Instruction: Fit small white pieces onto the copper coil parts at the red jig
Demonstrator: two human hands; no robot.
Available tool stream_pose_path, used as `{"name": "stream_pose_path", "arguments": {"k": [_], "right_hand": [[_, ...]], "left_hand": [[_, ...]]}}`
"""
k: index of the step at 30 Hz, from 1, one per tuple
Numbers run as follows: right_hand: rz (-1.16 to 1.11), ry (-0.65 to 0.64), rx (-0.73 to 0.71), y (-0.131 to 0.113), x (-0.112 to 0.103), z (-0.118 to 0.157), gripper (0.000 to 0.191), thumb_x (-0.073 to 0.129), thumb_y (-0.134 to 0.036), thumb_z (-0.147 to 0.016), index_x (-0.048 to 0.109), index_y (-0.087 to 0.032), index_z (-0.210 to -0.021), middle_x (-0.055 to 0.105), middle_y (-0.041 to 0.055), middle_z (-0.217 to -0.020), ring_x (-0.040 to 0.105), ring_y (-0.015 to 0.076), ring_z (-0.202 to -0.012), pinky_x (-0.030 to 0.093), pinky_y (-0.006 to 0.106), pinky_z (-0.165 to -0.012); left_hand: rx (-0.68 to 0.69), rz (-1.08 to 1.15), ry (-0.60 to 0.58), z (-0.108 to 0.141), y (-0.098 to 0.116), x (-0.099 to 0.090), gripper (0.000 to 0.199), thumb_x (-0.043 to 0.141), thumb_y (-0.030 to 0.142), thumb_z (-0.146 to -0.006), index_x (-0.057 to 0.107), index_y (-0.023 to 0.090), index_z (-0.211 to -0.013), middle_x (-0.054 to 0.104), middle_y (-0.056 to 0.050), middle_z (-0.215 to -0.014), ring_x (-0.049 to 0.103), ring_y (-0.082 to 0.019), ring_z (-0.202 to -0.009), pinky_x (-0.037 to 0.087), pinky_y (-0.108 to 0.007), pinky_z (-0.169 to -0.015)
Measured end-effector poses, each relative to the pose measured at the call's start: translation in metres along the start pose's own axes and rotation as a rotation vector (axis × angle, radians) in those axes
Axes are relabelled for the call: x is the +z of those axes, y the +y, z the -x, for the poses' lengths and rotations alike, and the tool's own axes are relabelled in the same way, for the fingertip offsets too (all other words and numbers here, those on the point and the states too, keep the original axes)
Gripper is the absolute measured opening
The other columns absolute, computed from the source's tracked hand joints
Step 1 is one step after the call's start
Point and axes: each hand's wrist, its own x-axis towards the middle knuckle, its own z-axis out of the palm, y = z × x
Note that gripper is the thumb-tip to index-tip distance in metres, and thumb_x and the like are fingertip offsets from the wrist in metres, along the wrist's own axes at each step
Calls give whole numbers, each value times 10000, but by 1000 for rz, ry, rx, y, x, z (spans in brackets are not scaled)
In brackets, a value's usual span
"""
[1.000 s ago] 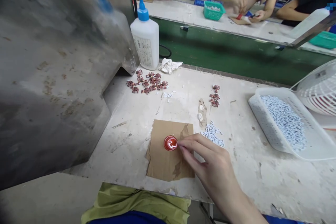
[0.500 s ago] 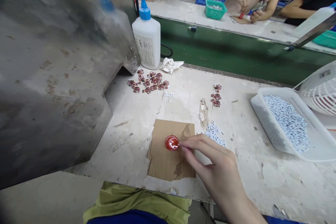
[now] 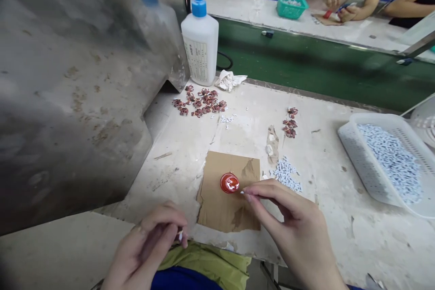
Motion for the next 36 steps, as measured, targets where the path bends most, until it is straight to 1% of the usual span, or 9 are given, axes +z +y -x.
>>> {"name": "stream_pose_path", "arguments": {"k": [4, 6, 8, 11, 14, 19, 23, 28, 36], "right_hand": [[-25, -11, -12, -7, 0, 6, 123, 716, -245, -935, 805, -329, -940, 813, -11, -931, 784, 182, -829, 677, 245, -719], [-37, -14, -17, -10, 0, 9, 149, 718, -216, -933, 797, -342, -946, 805, -25, -926, 775, 166, -830, 662, 220, -725], [-57, -28, -23, -12, 0, 13, 170, 716, -196, -936, 789, -348, -956, 799, -27, -923, 767, 158, -819, 651, 213, -718], [-111, -58, -23, -15, 1, 18, 191, 705, -171, -939, 785, -337, -988, 798, 2, -948, 764, 178, -824, 647, 244, -696], [-165, -55, -24, -19, 3, 21, 197, 700, -150, -929, 782, -321, -982, 796, 24, -933, 763, 198, -823, 647, 272, -664], [-214, -70, -19, -25, 9, 21, 262, 681, -92, -922, 779, -322, -1003, 796, 21, -923, 764, 201, -838, 654, 283, -650], [-274, -84, -86, -30, 12, 20, 298, 683, -58, -902, 785, -309, -1028, 801, 33, -910, 783, 217, -831, 665, 283, -618], [-280, -163, -115, -32, 14, 21, 296, 711, -12, -886, 781, -242, -1058, 811, 48, -988, 799, 204, -909, 686, 252, -728], [-256, -181, -113, -31, 16, 22, 238, 718, -36, -915, 757, -230, -1048, 809, 46, -1030, 787, 155, -896, 660, 199, -770]], "left_hand": [[-233, 148, 44, -15, -7, 11, 219, 716, 442, -964, 713, 284, -1116, 680, 20, -859, 676, -42, -840, 543, -40, -832], [-216, 115, -1, -17, -9, 13, 240, 775, 388, -922, 721, 300, -1139, 722, 27, -875, 710, -44, -864, 557, -32, -837], [-145, 38, -31, -18, -9, 14, 147, 733, 334, -956, 748, 319, -1101, 755, 35, -864, 741, -41, -854, 569, -28, -826], [61, -139, 20, -23, -7, 15, 120, 750, 277, -938, 812, 342, -1017, 727, 21, -927, 739, -36, -823, 588, -43, -798], [209, -214, 40, -28, -4, 16, 232, 810, 218, -879, 833, 383, -1041, 683, 17, -936, 734, -38, -782, 604, -57, -741], [92, -100, 7, -27, -6, 20, 271, 882, 189, -805, 816, 387, -980, 808, 113, -838, 777, -52, -743, 620, -53, -753], [2, -29, 24, -23, -9, 24, 187, 868, 196, -816, 814, 325, -941, 823, 91, -869, 806, -88, -788, 644, -83, -780], [16, 24, 16, -24, -9, 26, 231, 846, 125, -818, 806, 312, -948, 825, 83, -916, 812, -99, -837, 654, -104, -803], [37, -9, 29, -22, -11, 25, 268, 868, 115, -790, 809, 334, -934, 820, 105, -890, 808, -87, -813, 648, -81, -777]]}}
